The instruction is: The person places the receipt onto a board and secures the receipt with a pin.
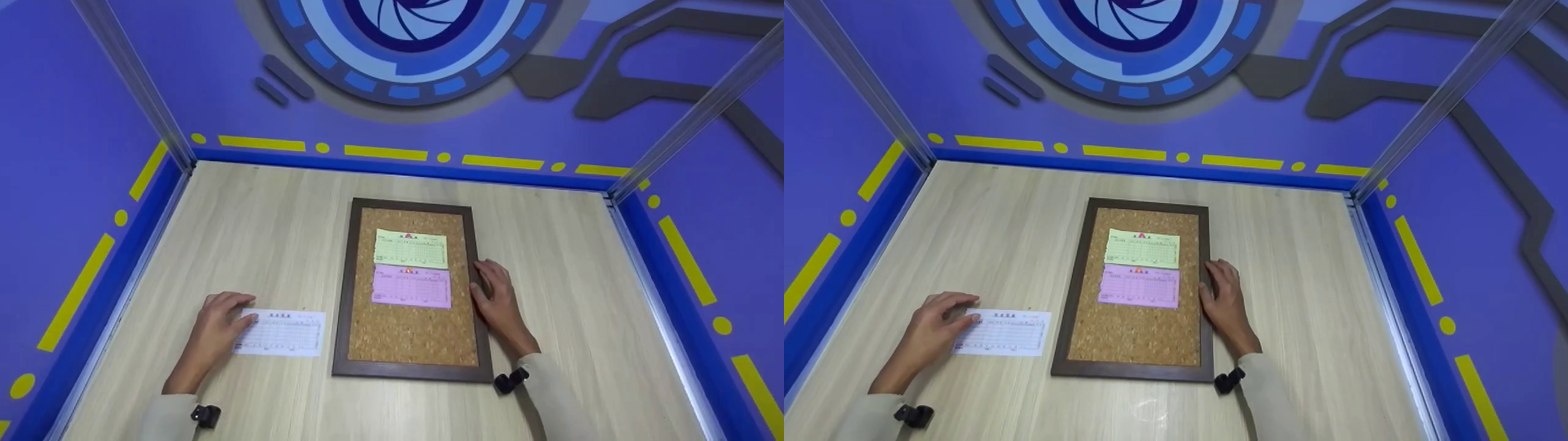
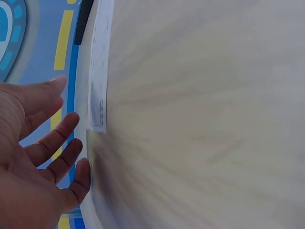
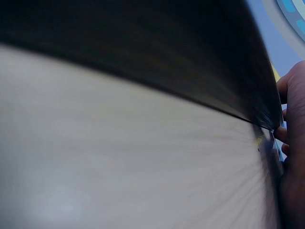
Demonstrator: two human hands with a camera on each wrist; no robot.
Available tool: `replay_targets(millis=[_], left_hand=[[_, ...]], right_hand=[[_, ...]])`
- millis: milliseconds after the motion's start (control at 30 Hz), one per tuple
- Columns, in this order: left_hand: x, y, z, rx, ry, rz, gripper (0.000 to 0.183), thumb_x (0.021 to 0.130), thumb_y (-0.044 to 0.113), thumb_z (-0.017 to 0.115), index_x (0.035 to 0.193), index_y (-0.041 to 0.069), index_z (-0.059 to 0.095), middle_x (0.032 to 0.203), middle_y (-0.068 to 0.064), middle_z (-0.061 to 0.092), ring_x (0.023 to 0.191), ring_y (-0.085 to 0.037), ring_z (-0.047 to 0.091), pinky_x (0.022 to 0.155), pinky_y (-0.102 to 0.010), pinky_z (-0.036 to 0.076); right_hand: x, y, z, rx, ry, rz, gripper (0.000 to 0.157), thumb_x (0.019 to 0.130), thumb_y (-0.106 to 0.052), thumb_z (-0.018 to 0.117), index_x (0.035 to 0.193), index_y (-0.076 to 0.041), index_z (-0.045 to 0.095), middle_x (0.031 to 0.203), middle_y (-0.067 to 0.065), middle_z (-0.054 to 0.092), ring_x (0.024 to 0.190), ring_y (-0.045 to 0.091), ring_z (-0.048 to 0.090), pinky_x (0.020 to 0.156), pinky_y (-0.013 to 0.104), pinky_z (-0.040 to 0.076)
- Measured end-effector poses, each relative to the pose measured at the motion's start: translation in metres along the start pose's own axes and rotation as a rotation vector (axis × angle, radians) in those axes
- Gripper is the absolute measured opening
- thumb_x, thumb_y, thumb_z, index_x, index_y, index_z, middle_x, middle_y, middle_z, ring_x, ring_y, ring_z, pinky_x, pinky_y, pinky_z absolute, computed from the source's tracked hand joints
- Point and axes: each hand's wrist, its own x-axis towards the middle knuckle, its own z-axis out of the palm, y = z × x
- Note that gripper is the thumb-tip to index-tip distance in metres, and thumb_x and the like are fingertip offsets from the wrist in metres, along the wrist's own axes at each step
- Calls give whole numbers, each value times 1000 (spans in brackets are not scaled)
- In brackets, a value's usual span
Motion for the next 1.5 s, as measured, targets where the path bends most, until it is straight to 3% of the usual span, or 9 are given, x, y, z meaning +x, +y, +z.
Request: replay_targets(millis=[400,733,1067,1333,1500], left_hand=[[-5,-10,-8,82,-44,-30,28,96,-1,81,124,-4,76,130,-22,65,129,-40,49,109,-57,41],[-8,-15,-2,92,4,2,24,93,-4,83,117,-3,79,128,-20,64,125,-38,50,104,-52,40],[-8,-13,-3,78,-21,-69,18,96,-3,80,114,-1,76,130,-18,63,127,-37,48,106,-53,39],[-5,-13,-3,122,-58,-68,15,97,0,79,111,1,72,110,-13,70,109,-32,54,98,-53,34],[-4,-13,-3,119,-49,-83,11,98,-1,79,108,3,74,99,-8,70,99,-26,54,90,-44,38]], right_hand=[[0,2,0,11,-6,7,46,103,-2,70,148,6,62,157,28,54,153,44,42,127,62,32],[1,2,1,-5,10,-15,46,102,-1,72,147,6,64,155,28,56,151,47,43,125,66,32],[1,3,1,-9,9,-14,46,102,-2,71,147,6,64,156,27,57,152,46,44,125,65,33],[1,1,-1,-2,-4,9,46,103,-2,71,148,7,62,156,27,56,153,45,43,126,62,34],[2,0,0,-3,-7,15,47,103,-1,71,149,6,62,157,26,55,153,43,43,127,61,34]])
